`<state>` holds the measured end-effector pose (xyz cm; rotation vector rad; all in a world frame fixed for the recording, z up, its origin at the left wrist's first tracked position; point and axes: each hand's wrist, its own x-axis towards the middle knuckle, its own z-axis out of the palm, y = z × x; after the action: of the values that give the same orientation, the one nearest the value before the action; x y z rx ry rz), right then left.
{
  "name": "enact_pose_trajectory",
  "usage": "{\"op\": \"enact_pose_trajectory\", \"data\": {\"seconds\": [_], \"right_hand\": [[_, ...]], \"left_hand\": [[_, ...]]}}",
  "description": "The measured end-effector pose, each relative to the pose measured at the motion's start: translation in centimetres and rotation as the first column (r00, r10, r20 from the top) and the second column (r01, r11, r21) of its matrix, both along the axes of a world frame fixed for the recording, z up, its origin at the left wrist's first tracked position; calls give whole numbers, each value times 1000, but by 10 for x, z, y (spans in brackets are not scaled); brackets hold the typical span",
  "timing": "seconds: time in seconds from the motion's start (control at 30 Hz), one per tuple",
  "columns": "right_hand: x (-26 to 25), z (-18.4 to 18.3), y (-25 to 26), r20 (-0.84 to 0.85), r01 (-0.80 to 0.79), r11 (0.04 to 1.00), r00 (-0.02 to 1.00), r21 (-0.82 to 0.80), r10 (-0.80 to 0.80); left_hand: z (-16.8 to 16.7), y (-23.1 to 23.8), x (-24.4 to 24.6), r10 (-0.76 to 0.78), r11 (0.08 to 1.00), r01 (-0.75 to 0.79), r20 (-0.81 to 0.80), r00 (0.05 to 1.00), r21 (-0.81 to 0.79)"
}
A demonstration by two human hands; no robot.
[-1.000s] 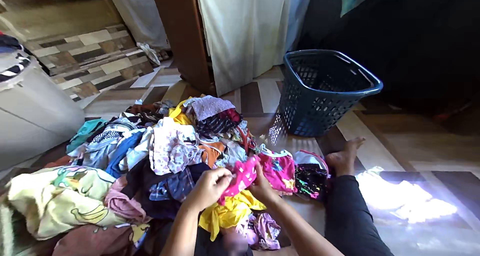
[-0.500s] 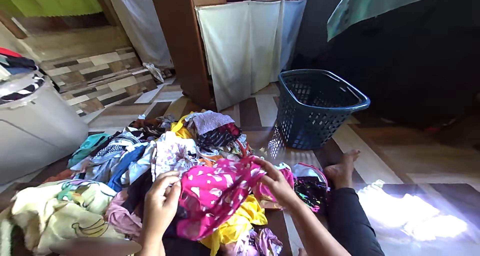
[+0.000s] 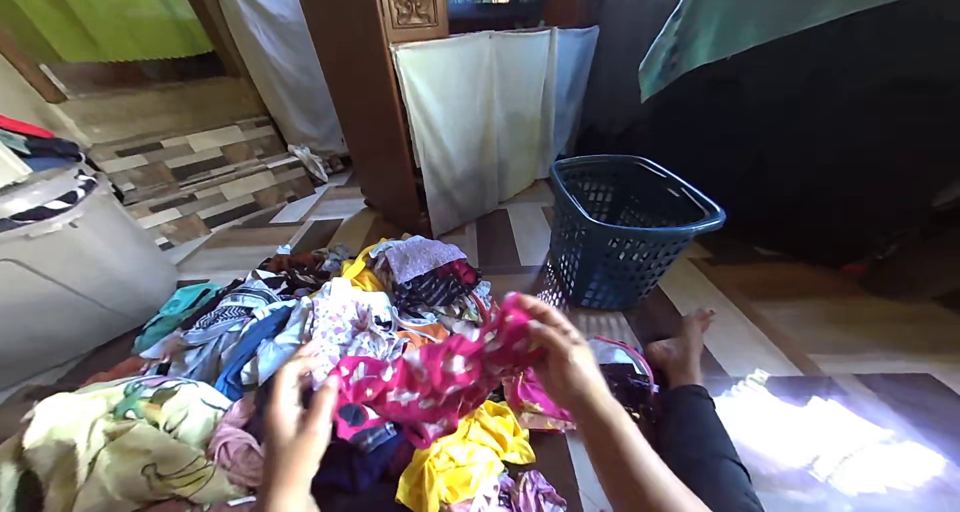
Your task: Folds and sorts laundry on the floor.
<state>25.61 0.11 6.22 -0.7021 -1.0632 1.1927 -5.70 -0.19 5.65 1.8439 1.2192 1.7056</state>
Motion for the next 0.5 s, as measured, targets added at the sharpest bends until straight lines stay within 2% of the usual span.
{"op": "enact_pose_trajectory", "data": {"seconds": [0.07,0.1,0.17,0.23,0.3,0.43,0.5], "right_hand": [[-27,2,-3,306,-178,983,939,47,156],[-39,3,-3,417,-262,961,885,83,205],[-54,8,-2,551,-354,919,808,176,206],[-53,16,0,599,-351,899,790,263,133],[-41,25,2,604,-311,902,794,299,74],[-16,34,3,545,-213,931,838,295,19],[-8,38,4,484,-153,943,875,294,-9]], "left_hand": [[1,6,30,-131,991,126,-133,982,-47],[-1,9,45,-235,971,225,-152,960,-78],[-7,16,65,-406,910,391,-110,907,-136],[-13,16,68,-522,826,518,45,852,-222],[-15,12,65,-535,791,548,129,835,-271],[-21,8,48,-558,787,559,87,825,-262],[-21,10,36,-641,746,630,22,767,-214]]}}
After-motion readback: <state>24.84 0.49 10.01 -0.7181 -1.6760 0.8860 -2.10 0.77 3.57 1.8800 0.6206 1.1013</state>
